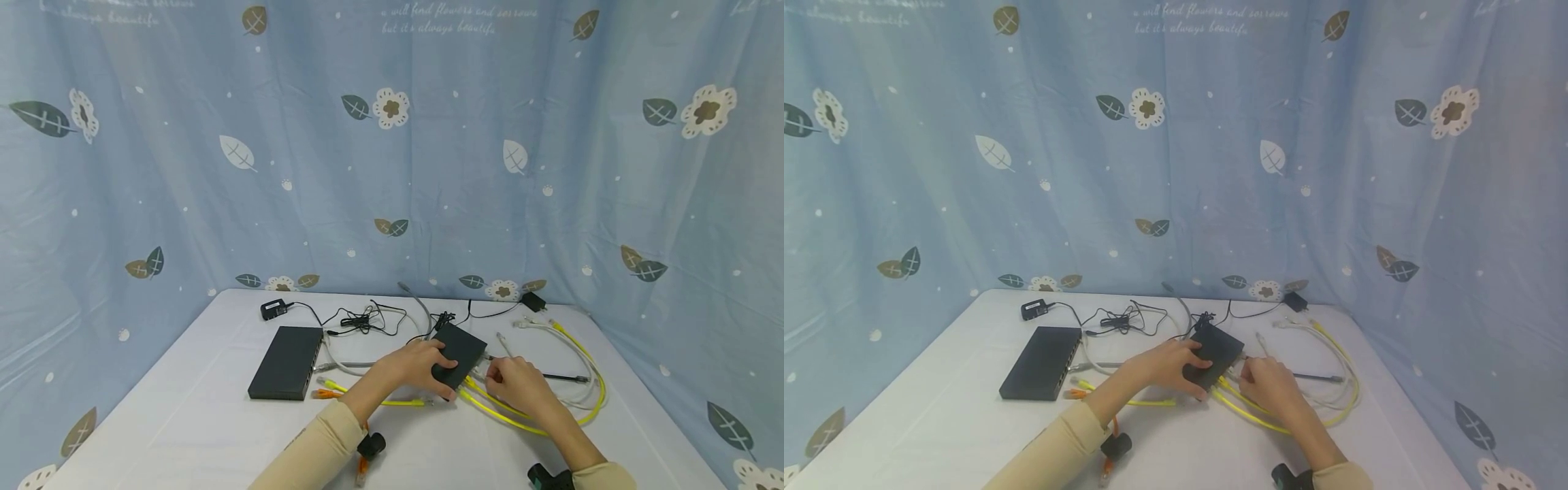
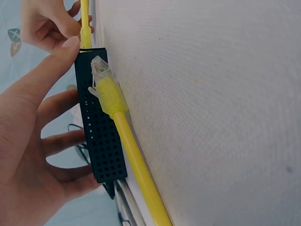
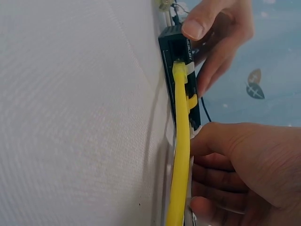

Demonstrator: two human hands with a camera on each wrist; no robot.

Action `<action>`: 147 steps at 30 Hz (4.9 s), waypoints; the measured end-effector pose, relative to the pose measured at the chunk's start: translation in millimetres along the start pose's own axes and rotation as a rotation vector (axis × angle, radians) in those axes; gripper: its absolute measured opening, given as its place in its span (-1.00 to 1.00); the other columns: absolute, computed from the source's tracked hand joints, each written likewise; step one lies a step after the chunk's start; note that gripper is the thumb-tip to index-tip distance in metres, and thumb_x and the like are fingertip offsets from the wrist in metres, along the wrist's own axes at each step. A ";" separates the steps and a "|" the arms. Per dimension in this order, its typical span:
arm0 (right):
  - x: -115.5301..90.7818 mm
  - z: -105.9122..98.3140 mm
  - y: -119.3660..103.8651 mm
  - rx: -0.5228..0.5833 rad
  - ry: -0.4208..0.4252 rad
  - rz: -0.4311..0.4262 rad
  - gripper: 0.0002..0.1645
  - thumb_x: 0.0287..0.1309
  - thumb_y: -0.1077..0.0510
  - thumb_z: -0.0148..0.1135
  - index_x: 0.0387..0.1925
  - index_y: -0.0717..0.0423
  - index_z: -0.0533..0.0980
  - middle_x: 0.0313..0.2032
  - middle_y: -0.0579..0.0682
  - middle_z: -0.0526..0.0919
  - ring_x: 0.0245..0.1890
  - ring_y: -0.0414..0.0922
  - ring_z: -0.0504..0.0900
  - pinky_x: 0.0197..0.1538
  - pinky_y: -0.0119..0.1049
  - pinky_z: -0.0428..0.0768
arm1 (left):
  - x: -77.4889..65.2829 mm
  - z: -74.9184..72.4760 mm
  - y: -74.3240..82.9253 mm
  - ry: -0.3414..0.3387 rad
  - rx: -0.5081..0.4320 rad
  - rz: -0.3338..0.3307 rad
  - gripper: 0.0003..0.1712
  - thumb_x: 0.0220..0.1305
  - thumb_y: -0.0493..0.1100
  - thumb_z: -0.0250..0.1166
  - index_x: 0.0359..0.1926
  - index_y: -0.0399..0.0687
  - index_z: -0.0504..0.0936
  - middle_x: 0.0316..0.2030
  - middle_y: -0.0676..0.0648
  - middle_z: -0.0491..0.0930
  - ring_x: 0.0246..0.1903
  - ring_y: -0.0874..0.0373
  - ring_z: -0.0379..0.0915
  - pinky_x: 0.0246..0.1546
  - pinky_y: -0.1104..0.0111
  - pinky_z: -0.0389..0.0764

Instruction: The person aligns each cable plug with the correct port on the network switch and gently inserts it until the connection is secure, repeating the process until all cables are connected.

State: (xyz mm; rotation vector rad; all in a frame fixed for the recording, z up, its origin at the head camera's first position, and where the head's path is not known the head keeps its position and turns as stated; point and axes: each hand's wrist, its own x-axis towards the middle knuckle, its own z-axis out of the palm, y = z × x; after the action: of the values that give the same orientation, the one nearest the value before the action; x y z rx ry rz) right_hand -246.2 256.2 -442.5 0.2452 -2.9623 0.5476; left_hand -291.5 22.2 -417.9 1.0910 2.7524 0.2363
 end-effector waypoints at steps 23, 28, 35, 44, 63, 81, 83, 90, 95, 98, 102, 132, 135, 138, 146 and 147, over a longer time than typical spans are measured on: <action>-0.5 0.5 -5.4 -0.020 0.023 -0.001 -0.91 0.03 0.21 0.34 -0.54 0.01 0.64 -0.67 -0.22 0.51 -0.65 -0.25 0.41 -0.52 -0.34 0.38 | 1.6 2.0 -1.9 0.065 0.035 0.068 -0.23 0.02 0.42 0.37 0.28 0.40 0.51 0.41 -0.05 0.32 0.40 0.07 0.25 0.34 0.08 0.34; -1.4 0.9 -5.9 -0.012 0.034 -0.008 -0.89 0.02 0.23 0.33 -0.56 0.02 0.63 -0.69 -0.21 0.49 -0.67 -0.24 0.39 -0.54 -0.35 0.36 | 1.6 2.7 -0.6 0.088 0.054 0.090 -0.25 0.04 0.41 0.37 0.27 0.37 0.53 0.37 -0.04 0.38 0.39 0.15 0.26 0.29 0.13 0.36; -3.4 0.9 -6.4 -0.012 0.060 -0.034 -0.87 0.04 0.24 0.31 -0.57 0.02 0.61 -0.70 -0.21 0.46 -0.69 -0.25 0.36 -0.57 -0.37 0.32 | 3.3 5.9 -1.9 0.092 0.046 0.069 -0.25 0.03 0.42 0.37 0.26 0.40 0.52 0.38 -0.03 0.35 0.37 0.06 0.28 0.26 0.12 0.41; -2.6 1.6 -5.5 0.008 0.062 -0.047 -0.84 0.04 0.26 0.30 -0.58 0.00 0.59 -0.71 -0.22 0.44 -0.70 -0.26 0.35 -0.59 -0.39 0.29 | 1.6 4.7 0.7 0.104 0.033 0.059 -0.27 0.02 0.39 0.39 0.24 0.39 0.55 0.35 -0.02 0.38 0.34 0.05 0.30 0.25 0.14 0.42; -1.7 4.2 -4.0 0.020 0.078 -0.064 -0.83 0.06 0.26 0.29 -0.58 -0.01 0.58 -0.71 -0.23 0.43 -0.71 -0.27 0.34 -0.60 -0.41 0.28 | 3.9 3.1 0.7 0.106 0.037 0.068 -0.26 -0.02 0.40 0.42 0.21 0.36 0.57 0.28 0.00 0.45 0.35 0.18 0.29 0.28 0.14 0.37; -1.3 -8.4 0.5 0.061 -0.047 -0.006 -0.92 0.21 0.12 0.30 -0.39 -0.02 0.67 -0.54 -0.24 0.60 -0.55 -0.30 0.48 -0.44 -0.36 0.45 | 4.6 2.6 -2.0 0.097 0.037 0.064 -0.26 -0.02 0.42 0.40 0.22 0.41 0.56 0.32 0.00 0.42 0.36 0.16 0.28 0.30 0.11 0.39; -1.7 -12.8 2.6 0.052 -0.025 -0.005 -0.89 0.24 0.14 0.27 -0.35 0.02 0.68 -0.52 -0.20 0.62 -0.55 -0.28 0.47 -0.45 -0.35 0.45 | 4.7 3.2 -2.5 0.092 0.040 0.061 -0.26 -0.01 0.42 0.40 0.23 0.42 0.55 0.33 0.00 0.42 0.37 0.16 0.28 0.31 0.10 0.38; -3.6 -35.9 16.3 0.015 0.040 0.002 -0.79 0.33 0.14 0.18 -0.19 0.15 0.67 -0.49 -0.09 0.63 -0.55 -0.21 0.45 -0.52 -0.31 0.38 | 4.1 2.0 -1.2 0.084 0.056 0.065 -0.25 0.00 0.42 0.39 0.24 0.41 0.55 0.34 -0.01 0.40 0.37 0.15 0.28 0.34 0.06 0.35; -3.2 -43.8 23.7 0.017 0.062 0.005 -0.74 0.36 0.12 0.14 -0.13 0.19 0.65 -0.56 -0.10 0.54 -0.61 -0.19 0.36 -0.54 -0.30 0.32 | 3.9 1.4 -1.4 0.095 0.049 0.067 -0.26 -0.01 0.42 0.40 0.23 0.41 0.56 0.33 -0.01 0.40 0.36 0.14 0.29 0.31 0.07 0.38; -2.8 -44.2 26.9 0.020 0.069 0.007 -0.74 0.36 0.11 0.14 -0.13 0.19 0.65 -0.59 -0.12 0.50 -0.62 -0.18 0.35 -0.55 -0.30 0.30 | 4.0 2.8 -2.4 0.096 0.044 0.068 -0.26 -0.01 0.42 0.40 0.23 0.42 0.56 0.33 -0.01 0.40 0.36 0.14 0.29 0.30 0.09 0.38; -2.4 -43.8 31.2 0.020 0.073 0.014 -0.75 0.35 0.11 0.15 -0.14 0.16 0.66 -0.54 -0.11 0.56 -0.60 -0.18 0.38 -0.54 -0.30 0.32 | 4.1 3.5 -2.9 0.096 0.042 0.066 -0.26 -0.01 0.42 0.40 0.23 0.42 0.56 0.34 -0.01 0.40 0.36 0.14 0.29 0.29 0.10 0.39; 2.4 -28.5 51.0 -0.001 -0.024 0.098 -0.78 0.14 0.22 0.35 -0.15 0.16 0.63 -0.33 -0.03 0.65 -0.37 -0.14 0.59 -0.38 -0.20 0.53 | 4.9 5.0 -4.9 0.097 0.029 0.071 -0.26 0.01 0.43 0.37 0.24 0.43 0.54 0.36 -0.01 0.37 0.37 0.15 0.28 0.33 0.11 0.35; 2.1 -28.5 50.9 0.001 -0.023 0.106 -0.71 0.12 0.26 0.36 -0.08 0.18 0.61 -0.34 -0.03 0.65 -0.39 -0.14 0.58 -0.39 -0.20 0.52 | 4.5 4.2 -4.6 0.096 0.029 0.074 -0.26 0.01 0.43 0.37 0.24 0.43 0.54 0.36 -0.01 0.38 0.37 0.16 0.27 0.33 0.10 0.34; 2.1 -28.4 51.2 0.002 -0.015 0.110 -0.66 0.11 0.28 0.36 -0.04 0.20 0.58 -0.35 -0.03 0.65 -0.40 -0.14 0.58 -0.40 -0.20 0.52 | 4.0 3.8 -4.6 0.095 0.029 0.076 -0.26 0.01 0.43 0.37 0.24 0.43 0.54 0.35 -0.01 0.38 0.37 0.16 0.27 0.33 0.09 0.34; 1.7 -28.9 51.7 -0.001 0.004 0.093 -0.64 0.10 0.27 0.35 -0.02 0.20 0.58 -0.40 -0.07 0.64 -0.46 -0.18 0.55 -0.46 -0.26 0.47 | 4.1 4.4 -5.0 0.082 0.033 0.058 -0.25 0.00 0.45 0.36 0.25 0.47 0.52 0.37 -0.01 0.36 0.35 0.11 0.30 0.29 0.13 0.38; 1.3 -29.2 51.5 0.001 0.007 0.092 -0.64 0.09 0.27 0.35 -0.02 0.20 0.59 -0.41 -0.07 0.64 -0.47 -0.18 0.54 -0.47 -0.27 0.46 | 4.1 4.6 -5.0 0.082 0.030 0.055 -0.25 0.00 0.45 0.37 0.25 0.47 0.52 0.37 -0.01 0.35 0.35 0.10 0.30 0.30 0.13 0.38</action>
State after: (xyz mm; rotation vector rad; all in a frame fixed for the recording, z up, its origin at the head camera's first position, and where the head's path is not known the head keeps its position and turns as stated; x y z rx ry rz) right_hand -254.2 314.1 -433.0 0.1066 -2.9789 0.5594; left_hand -296.8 21.8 -423.9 1.1913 2.8092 0.2527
